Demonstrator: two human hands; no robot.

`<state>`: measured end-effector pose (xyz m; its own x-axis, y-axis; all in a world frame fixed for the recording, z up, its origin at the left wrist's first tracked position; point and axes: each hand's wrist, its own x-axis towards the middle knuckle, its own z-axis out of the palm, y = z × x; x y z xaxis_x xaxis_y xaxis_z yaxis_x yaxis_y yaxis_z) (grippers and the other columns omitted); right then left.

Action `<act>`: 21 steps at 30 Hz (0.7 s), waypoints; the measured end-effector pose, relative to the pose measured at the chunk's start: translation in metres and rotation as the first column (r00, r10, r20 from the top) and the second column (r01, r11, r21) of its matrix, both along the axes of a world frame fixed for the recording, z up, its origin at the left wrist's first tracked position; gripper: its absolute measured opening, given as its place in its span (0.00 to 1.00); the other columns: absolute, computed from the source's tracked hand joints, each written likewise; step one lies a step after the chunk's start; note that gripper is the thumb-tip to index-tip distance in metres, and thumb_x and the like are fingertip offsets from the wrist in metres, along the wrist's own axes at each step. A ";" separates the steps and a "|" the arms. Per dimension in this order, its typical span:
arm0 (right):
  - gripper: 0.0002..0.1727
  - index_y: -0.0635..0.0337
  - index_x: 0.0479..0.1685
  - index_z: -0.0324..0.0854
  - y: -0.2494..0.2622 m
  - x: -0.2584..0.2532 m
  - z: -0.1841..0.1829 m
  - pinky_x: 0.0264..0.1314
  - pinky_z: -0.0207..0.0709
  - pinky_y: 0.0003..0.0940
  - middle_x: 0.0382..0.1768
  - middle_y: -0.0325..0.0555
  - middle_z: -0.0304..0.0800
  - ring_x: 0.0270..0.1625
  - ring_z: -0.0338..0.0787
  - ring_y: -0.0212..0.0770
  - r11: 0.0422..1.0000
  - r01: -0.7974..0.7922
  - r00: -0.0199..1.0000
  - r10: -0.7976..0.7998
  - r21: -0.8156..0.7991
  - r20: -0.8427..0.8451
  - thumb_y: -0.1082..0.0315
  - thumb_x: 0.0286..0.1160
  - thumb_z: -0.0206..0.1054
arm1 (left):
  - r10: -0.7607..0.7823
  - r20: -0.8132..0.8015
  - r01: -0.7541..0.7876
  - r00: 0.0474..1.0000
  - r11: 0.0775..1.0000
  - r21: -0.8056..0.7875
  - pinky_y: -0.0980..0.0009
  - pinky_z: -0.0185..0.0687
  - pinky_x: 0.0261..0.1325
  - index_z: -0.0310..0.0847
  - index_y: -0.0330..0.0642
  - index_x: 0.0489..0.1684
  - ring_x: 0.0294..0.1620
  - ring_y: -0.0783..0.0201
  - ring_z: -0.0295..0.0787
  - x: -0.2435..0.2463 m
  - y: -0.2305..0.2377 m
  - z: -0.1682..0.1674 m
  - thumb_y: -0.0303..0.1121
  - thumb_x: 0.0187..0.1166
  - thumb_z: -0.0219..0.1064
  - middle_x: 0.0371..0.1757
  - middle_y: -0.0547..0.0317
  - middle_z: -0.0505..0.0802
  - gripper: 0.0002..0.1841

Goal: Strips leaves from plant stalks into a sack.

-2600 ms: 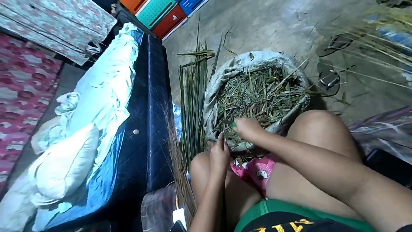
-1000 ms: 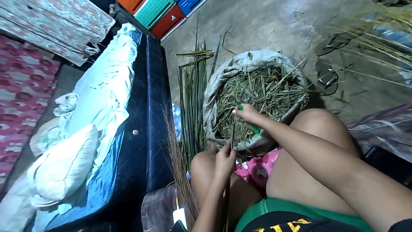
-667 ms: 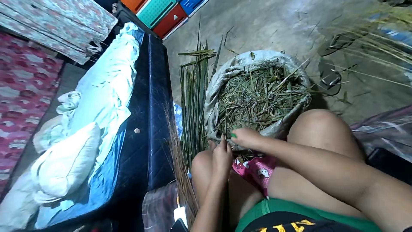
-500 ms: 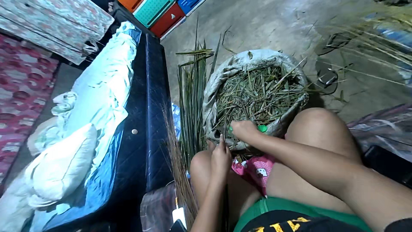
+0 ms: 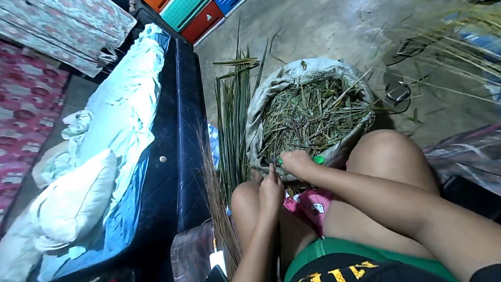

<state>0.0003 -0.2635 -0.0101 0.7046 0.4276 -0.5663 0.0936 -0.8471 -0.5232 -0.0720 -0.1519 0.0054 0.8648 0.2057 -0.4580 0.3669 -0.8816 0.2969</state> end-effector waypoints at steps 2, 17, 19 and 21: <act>0.20 0.68 0.71 0.75 0.002 0.010 -0.004 0.63 0.79 0.69 0.67 0.68 0.86 0.70 0.86 0.70 0.997 0.073 0.997 -0.073 -0.021 0.000 0.65 0.90 0.54 | 0.001 -0.018 -0.001 1.000 1.000 0.009 0.47 0.81 0.69 0.54 0.45 0.95 0.60 0.44 0.91 0.003 -0.002 0.001 0.31 0.93 0.49 0.61 0.38 0.92 0.29; 0.23 0.69 0.66 0.79 -0.012 0.001 0.007 0.65 0.76 0.69 0.64 0.68 0.87 0.69 0.86 0.68 0.996 0.033 0.999 -0.031 0.086 -0.022 0.57 0.93 0.52 | -0.050 0.099 0.046 0.994 0.998 0.043 0.48 0.81 0.69 0.63 0.40 0.90 0.59 0.44 0.92 -0.001 -0.004 0.005 0.30 0.90 0.53 0.59 0.38 0.93 0.27; 0.22 0.68 0.68 0.78 -0.012 0.007 0.005 0.65 0.77 0.69 0.65 0.69 0.86 0.70 0.86 0.69 0.999 0.045 0.999 -0.044 0.030 -0.008 0.59 0.92 0.53 | -0.061 0.076 0.056 0.995 0.997 0.061 0.48 0.83 0.66 0.61 0.43 0.92 0.56 0.45 0.93 -0.003 -0.006 0.004 0.30 0.90 0.52 0.57 0.38 0.93 0.28; 0.21 0.68 0.70 0.77 -0.012 0.019 -0.001 0.65 0.77 0.70 0.66 0.69 0.86 0.70 0.85 0.70 0.994 0.106 0.994 -0.107 -0.017 -0.013 0.62 0.91 0.54 | -0.070 0.048 0.066 0.996 0.995 0.079 0.48 0.83 0.65 0.59 0.46 0.93 0.56 0.45 0.92 -0.003 -0.009 0.005 0.30 0.90 0.52 0.58 0.39 0.93 0.29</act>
<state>0.0192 -0.2754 -0.0114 0.7376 0.3412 -0.5827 -0.0049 -0.8602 -0.5099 -0.0754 -0.1605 0.0107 0.8995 0.1790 -0.3985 0.2918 -0.9251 0.2431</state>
